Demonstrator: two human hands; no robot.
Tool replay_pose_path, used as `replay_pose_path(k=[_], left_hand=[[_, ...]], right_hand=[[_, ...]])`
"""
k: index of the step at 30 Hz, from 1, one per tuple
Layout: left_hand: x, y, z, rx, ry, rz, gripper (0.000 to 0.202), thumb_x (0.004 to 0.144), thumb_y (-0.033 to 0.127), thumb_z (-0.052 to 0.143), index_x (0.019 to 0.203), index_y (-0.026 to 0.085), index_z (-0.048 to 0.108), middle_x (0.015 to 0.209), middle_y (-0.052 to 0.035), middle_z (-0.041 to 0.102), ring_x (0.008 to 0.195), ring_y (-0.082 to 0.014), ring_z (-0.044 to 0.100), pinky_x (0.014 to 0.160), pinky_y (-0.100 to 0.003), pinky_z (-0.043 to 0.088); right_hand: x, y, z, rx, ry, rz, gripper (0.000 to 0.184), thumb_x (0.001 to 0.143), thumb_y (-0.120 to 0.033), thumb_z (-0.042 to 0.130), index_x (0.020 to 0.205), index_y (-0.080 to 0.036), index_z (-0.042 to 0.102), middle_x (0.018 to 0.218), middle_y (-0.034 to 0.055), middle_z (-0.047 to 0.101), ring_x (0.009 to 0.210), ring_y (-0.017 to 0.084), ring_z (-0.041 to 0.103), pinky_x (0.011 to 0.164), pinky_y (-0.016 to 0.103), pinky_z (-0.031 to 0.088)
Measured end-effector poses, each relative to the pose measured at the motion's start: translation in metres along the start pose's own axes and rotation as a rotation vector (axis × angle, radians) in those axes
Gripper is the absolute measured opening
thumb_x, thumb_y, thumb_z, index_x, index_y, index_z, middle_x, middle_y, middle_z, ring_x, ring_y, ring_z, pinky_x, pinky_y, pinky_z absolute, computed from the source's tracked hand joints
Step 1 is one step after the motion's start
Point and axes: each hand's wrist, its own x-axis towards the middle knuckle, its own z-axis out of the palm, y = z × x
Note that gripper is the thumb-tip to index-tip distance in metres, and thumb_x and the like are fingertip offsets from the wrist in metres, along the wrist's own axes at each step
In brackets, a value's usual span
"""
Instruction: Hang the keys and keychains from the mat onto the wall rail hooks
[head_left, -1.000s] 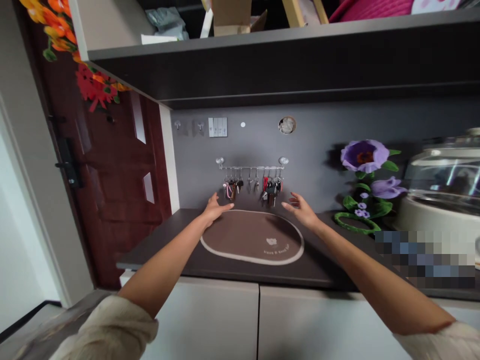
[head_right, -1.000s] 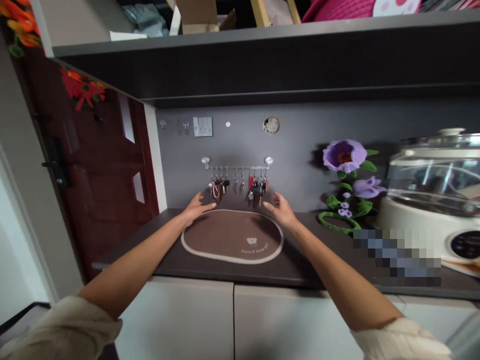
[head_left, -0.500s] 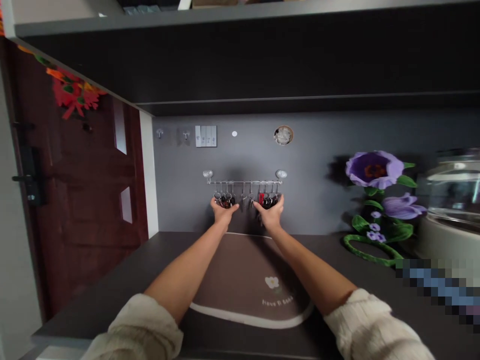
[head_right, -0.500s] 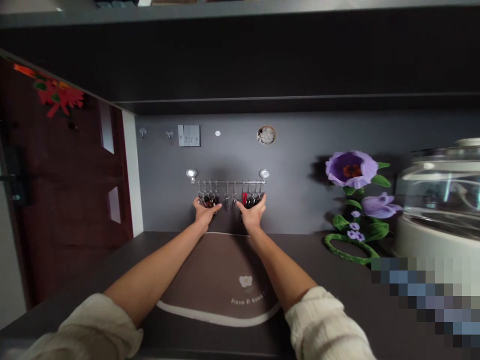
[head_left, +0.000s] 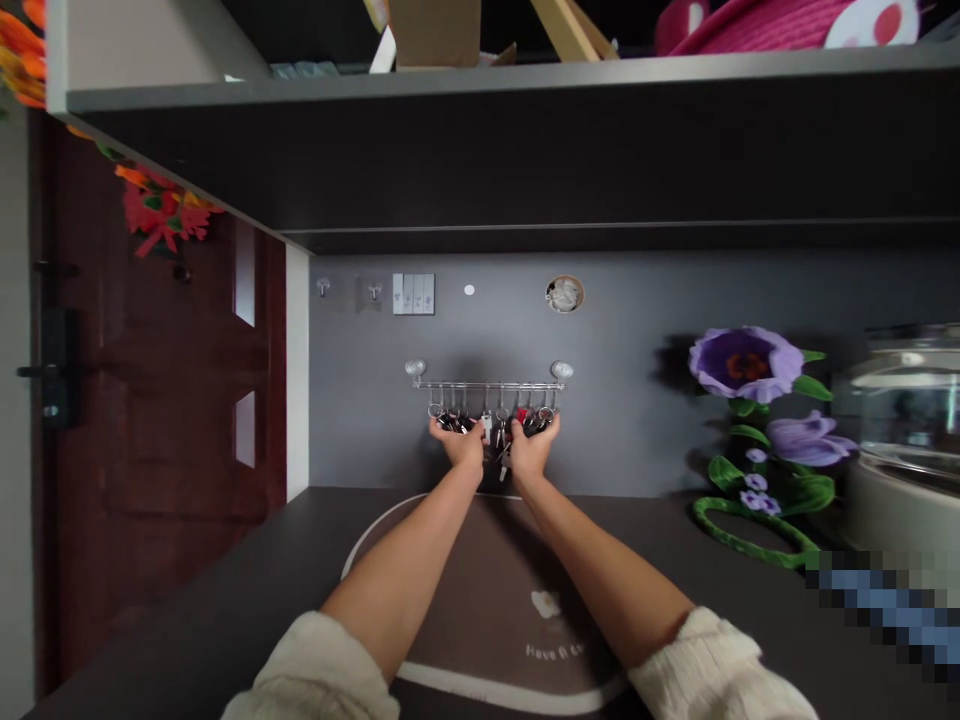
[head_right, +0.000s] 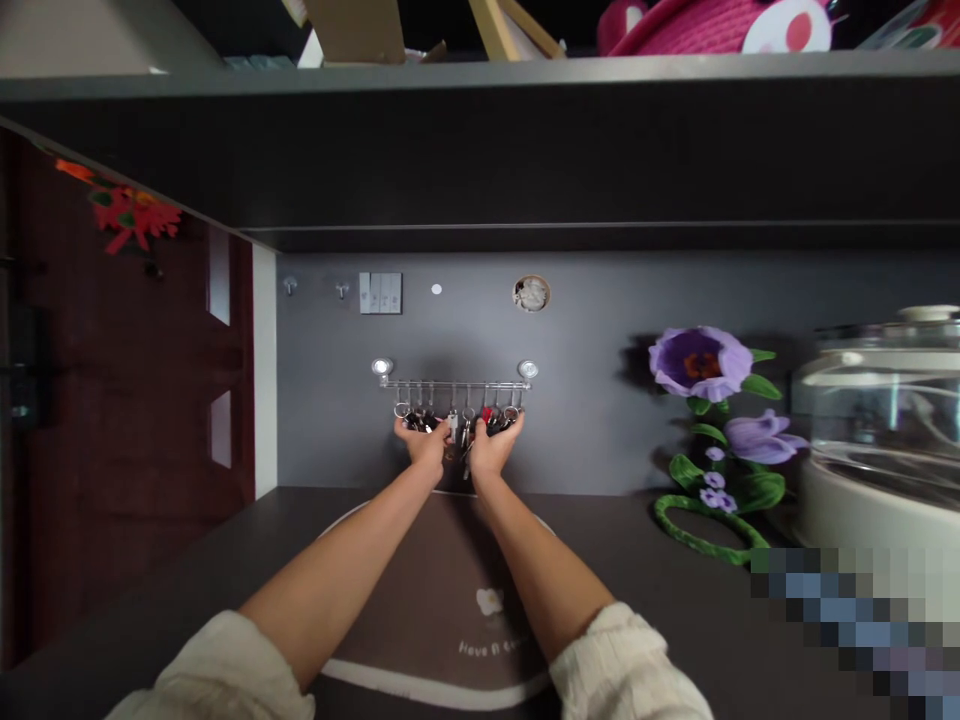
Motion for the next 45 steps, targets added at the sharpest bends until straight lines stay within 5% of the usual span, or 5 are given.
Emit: replay_pose_path(k=[9, 18, 29, 39, 45], left_hand=[[0.012, 0.033, -0.022, -0.015, -0.103, -0.089, 0.061, 0.071, 0.013, 0.059, 0.115, 0.025, 0.018, 0.069, 0.0049, 0.055, 0.058, -0.0091, 0.06, 0.051, -0.019, 0.046], [0.01, 0.057, -0.013, 0.067, -0.029, -0.014, 0.046, 0.068, 0.007, 0.057, 0.103, 0.016, 0.03, 0.066, 0.0035, 0.052, 0.046, -0.0069, 0.055, 0.046, -0.019, 0.047], [0.014, 0.096, 0.008, 0.125, -0.288, 0.173, 0.045, 0.071, 0.009, 0.055, 0.109, 0.018, 0.033, 0.068, 0.0034, 0.052, 0.046, -0.0052, 0.052, 0.051, -0.02, 0.047], [-0.033, 0.077, -0.083, 0.229, -0.46, -0.172, 0.041, 0.062, 0.012, 0.066, 0.095, 0.015, 0.042, 0.063, 0.001, 0.056, 0.049, -0.0094, 0.057, 0.05, -0.022, 0.046], [-0.042, 0.045, -0.134, 0.464, -0.663, -0.283, 0.021, 0.06, 0.021, 0.066, 0.068, 0.012, 0.049, 0.058, -0.0013, 0.055, 0.05, -0.0086, 0.054, 0.049, -0.02, 0.041]], right_hand=[[0.01, -0.019, -0.022, -0.026, -0.203, 0.099, 0.07, 0.077, -0.031, 0.033, 0.13, -0.014, -0.011, 0.103, 0.0122, 0.054, 0.064, 0.014, 0.059, 0.062, 0.027, 0.049], [0.021, -0.047, -0.02, -0.094, -0.002, 0.068, 0.072, 0.072, -0.03, 0.04, 0.131, -0.008, 0.006, 0.118, 0.0163, 0.046, 0.101, 0.02, 0.052, 0.087, 0.03, 0.04], [0.057, -0.066, -0.024, -0.011, -0.158, -0.13, 0.07, 0.071, -0.03, 0.043, 0.132, -0.016, 0.012, 0.12, 0.0109, 0.045, 0.104, 0.017, 0.048, 0.087, 0.03, 0.039], [-0.01, -0.069, -0.073, 0.06, -0.547, 0.38, 0.043, 0.065, -0.012, 0.052, 0.106, -0.017, 0.044, 0.062, -0.002, 0.054, 0.046, 0.009, 0.048, 0.046, 0.023, 0.044], [-0.043, -0.039, -0.102, -0.055, -0.808, 0.625, 0.022, 0.063, -0.014, 0.058, 0.083, -0.015, 0.049, 0.055, 0.0007, 0.056, 0.047, 0.014, 0.053, 0.044, 0.028, 0.045]])
